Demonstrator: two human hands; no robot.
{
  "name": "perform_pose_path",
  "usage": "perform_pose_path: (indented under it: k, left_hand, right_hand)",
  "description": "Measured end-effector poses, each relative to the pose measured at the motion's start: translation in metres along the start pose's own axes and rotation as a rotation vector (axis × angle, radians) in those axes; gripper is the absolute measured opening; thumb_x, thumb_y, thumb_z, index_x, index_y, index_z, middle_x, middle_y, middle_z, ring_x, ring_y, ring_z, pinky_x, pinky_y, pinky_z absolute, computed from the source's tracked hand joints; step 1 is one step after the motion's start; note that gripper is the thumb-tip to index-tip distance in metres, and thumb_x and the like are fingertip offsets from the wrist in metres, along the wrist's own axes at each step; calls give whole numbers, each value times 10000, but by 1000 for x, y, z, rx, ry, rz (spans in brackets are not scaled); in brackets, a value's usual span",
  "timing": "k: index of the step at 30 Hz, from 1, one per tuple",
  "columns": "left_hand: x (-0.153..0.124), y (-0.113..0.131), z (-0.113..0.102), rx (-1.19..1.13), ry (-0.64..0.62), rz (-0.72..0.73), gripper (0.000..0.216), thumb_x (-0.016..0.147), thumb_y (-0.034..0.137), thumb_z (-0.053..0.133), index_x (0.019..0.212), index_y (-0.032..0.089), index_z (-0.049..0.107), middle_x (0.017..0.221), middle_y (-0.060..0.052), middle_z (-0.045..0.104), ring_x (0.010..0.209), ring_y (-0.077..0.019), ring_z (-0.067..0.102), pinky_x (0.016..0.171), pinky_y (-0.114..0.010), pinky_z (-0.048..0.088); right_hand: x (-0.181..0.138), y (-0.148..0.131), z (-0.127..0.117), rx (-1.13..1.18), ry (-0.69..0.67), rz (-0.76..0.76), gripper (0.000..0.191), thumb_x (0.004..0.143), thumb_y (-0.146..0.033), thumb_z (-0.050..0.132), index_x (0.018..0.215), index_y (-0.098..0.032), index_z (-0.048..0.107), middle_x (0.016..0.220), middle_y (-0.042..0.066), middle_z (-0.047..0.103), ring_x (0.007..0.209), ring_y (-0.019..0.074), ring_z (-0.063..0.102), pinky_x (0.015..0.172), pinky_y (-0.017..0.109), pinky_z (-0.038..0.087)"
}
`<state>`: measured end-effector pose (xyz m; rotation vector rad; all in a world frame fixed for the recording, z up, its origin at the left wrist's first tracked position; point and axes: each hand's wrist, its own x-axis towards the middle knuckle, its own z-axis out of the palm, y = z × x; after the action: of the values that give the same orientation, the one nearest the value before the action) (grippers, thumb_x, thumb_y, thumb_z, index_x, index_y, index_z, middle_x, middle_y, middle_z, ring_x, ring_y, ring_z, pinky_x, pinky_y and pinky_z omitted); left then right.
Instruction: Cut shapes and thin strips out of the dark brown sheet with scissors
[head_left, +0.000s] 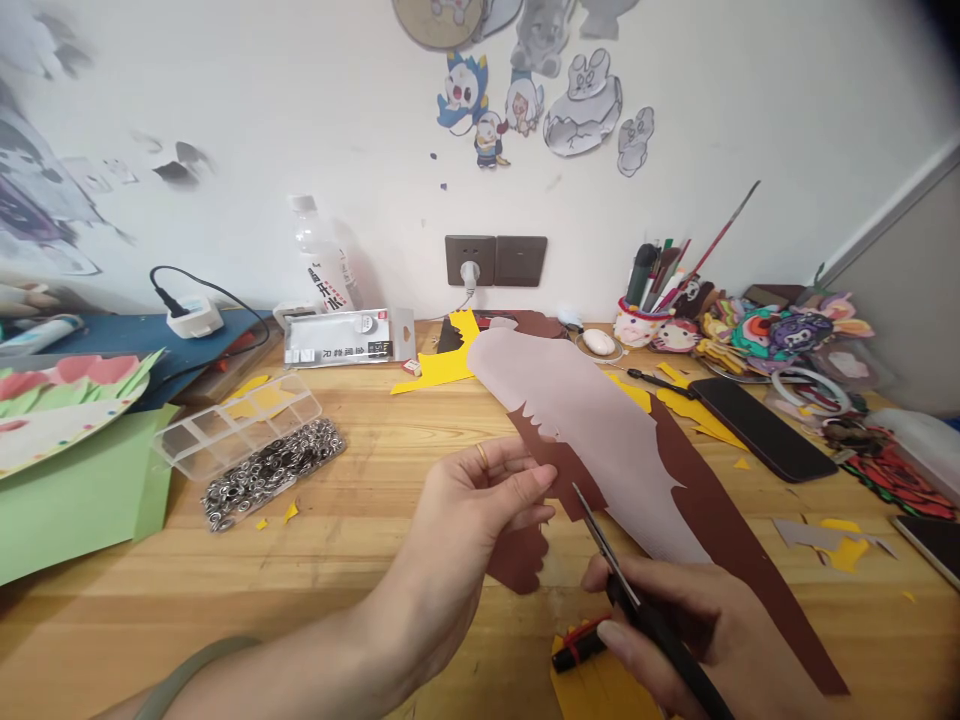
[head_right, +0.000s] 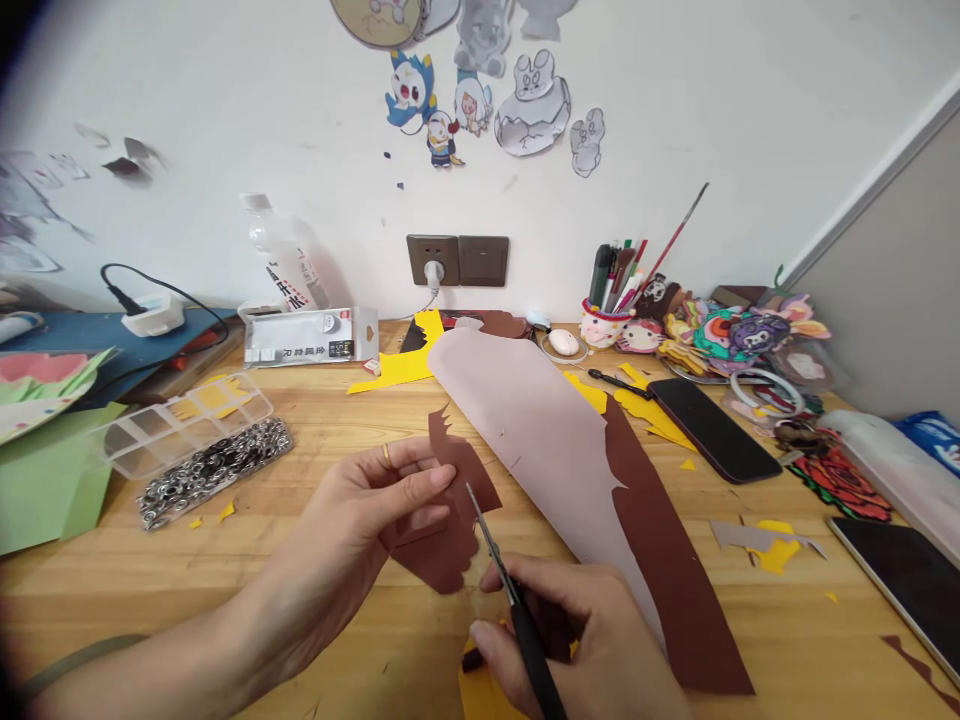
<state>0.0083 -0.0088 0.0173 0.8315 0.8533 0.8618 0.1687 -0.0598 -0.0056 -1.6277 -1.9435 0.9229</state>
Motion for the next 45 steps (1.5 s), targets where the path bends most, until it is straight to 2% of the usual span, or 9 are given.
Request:
perform_pose_path:
  k: [7,18,21,25,33,36,42,45]
  left_hand:
    - [0,0,-1,10,-1,-14,211,742,329,577,844,147,601,756,-65,612,621,-118,538,568,-231,407]
    - [1,0,-1,6,1,-7,199,735,334,583,817,154,601,697,-41,592,592,-108,520,532,-219,405]
    - [1,1,0,2,17,-6,197,730,317,592,851,162,605,744,-50,614,641,-123,550,574,-230,423]
    - [2,-1,0,-12,52,-5,221,708,303,620,874,163,578,804,-59,621,713,-151,576,629,-255,438]
    - [0,-6,2,19,9,-45,181,714,291,600,820,163,529,674,-11,544,523,-109,516,460,-222,370]
    - [0,-7,4,26,0,-49,158,724,286,585,801,163,520,645,-3,532,505,-105,507,450,-216,350]
    - [1,-8,3,33,6,-50,185,713,295,599,822,163,530,674,-16,554,509,-99,501,448,-210,345]
    - [0,-9,1,29,-2,-40,203,710,304,607,835,159,540,691,-22,561,528,-94,495,459,-205,351]
  right_hand:
    - [-1,0,-1,70,12,27,118,663,-156,556,644,-185,669,486,-25,613,383,97,525,354,131,422]
    - [0,1,2,102,-9,61,134,701,-209,536,622,-183,641,437,-50,503,324,62,398,299,140,328]
    - [-1,2,3,133,11,73,77,672,-202,563,661,-192,639,439,-57,506,336,70,418,318,144,350]
    - [0,-1,3,153,21,107,110,639,-174,563,697,-192,655,455,-51,523,339,74,418,322,155,364]
    - [-1,4,5,226,-26,137,136,663,-179,568,763,-216,653,485,-58,515,342,64,412,332,146,391]
    - [-1,4,5,212,-10,171,139,654,-195,576,775,-206,645,522,-43,549,347,71,429,326,156,399]
    - [-2,3,4,187,-25,128,102,669,-178,551,719,-199,637,465,-59,494,354,69,424,330,146,375]
    - [-4,7,6,193,-11,123,105,686,-196,554,754,-200,634,488,-55,515,350,67,431,322,144,371]
